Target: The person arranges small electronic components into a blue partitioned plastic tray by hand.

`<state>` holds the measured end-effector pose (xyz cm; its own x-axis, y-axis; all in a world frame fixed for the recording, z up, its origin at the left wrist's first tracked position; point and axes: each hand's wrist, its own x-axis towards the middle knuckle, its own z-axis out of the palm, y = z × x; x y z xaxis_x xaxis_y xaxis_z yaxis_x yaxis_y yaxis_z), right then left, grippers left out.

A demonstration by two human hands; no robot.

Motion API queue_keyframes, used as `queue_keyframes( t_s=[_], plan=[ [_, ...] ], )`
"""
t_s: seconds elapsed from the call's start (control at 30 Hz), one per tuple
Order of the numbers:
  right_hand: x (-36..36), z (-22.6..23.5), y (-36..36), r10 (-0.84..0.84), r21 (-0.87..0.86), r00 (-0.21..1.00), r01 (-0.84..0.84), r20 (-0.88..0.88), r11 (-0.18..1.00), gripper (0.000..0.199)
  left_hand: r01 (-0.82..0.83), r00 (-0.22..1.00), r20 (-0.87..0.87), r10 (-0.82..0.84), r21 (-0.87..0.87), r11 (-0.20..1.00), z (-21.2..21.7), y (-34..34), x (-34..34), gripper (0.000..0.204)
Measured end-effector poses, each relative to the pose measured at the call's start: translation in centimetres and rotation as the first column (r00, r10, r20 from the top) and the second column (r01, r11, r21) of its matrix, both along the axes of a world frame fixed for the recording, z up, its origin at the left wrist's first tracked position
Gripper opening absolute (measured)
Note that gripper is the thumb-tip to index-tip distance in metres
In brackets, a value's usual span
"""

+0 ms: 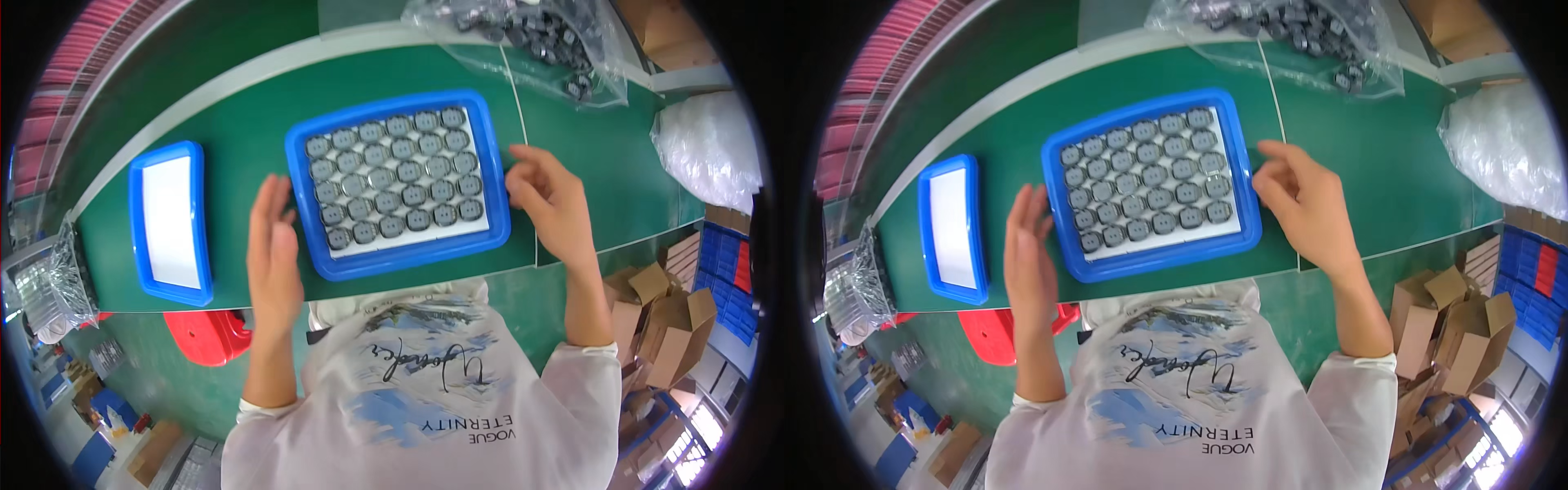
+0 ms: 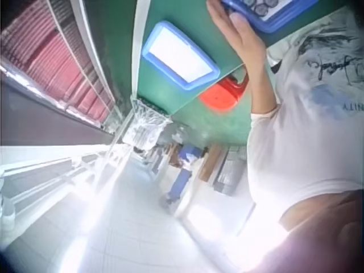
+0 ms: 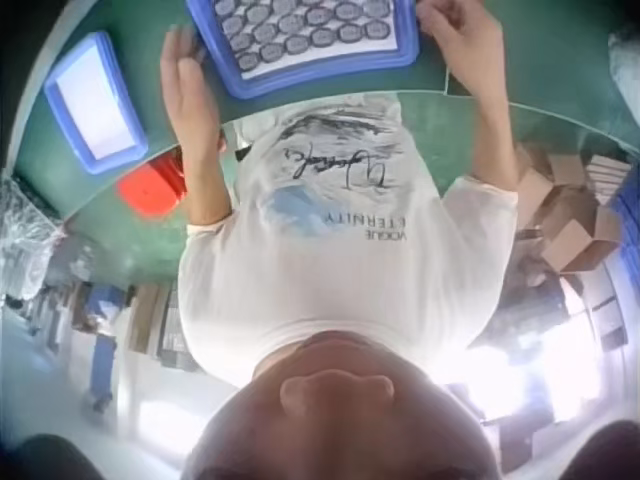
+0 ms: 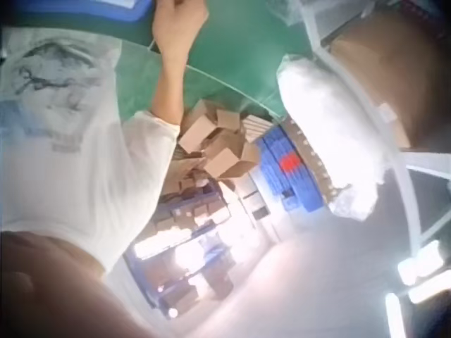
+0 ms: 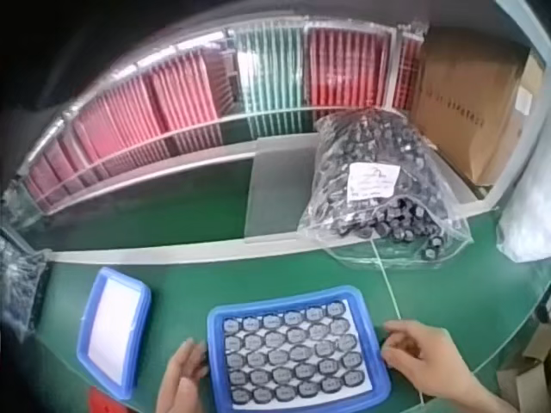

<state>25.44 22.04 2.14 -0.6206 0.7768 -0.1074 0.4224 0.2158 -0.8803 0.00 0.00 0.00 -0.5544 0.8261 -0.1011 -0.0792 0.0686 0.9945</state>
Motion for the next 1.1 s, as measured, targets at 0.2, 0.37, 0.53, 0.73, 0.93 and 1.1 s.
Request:
queue_keyframes(
  t_s=[0.2,0.37,0.53,0.73,0.93,1.1],
  plan=[
    [-0.9,-0.3,0.2,-0.099,-0.299,0.987,0.058,-0.123,0.952,0.033,-0.081,0.951,0.309,0.013,0.21,0.974,0.6,1.6,-0.1,0.078],
    [-5.0,1.3,0.7,-0.108,-0.317,0.97,0.034,-0.218,0.948,0.034,-0.063,0.96,0.28,0.0,0.215,0.975,3.7,2.5,-4.8,0.079],
    [-13.4,1.9,2.7,-0.088,-0.307,0.924,-0.034,-0.373,0.951,0.035,-0.091,0.991,0.107,0.076,0.133,0.987,6.9,5.9,-13.3,0.072],
    [-28.1,-0.5,7.5,-0.112,-0.273,0.913,0.0,-0.393,0.962,0.032,-0.163,0.985,0.046,0.163,-0.007,0.987,4.4,11.8,-27.2,0.069],
    [-40.7,-6.2,13.1,-0.147,-0.086,0.959,0.13,-0.244,0.988,0.038,-0.233,0.969,-0.07,0.237,0.062,0.971,-2.0,16.9,-39.0,0.069],
    [-41.0,-4.5,13.1,-0.067,-0.003,0.986,0.068,-0.15,0.998,0.046,-0.219,0.948,-0.23,0.22,0.033,0.975,-1.3,16.1,-40.5,0.061]
  ],
)
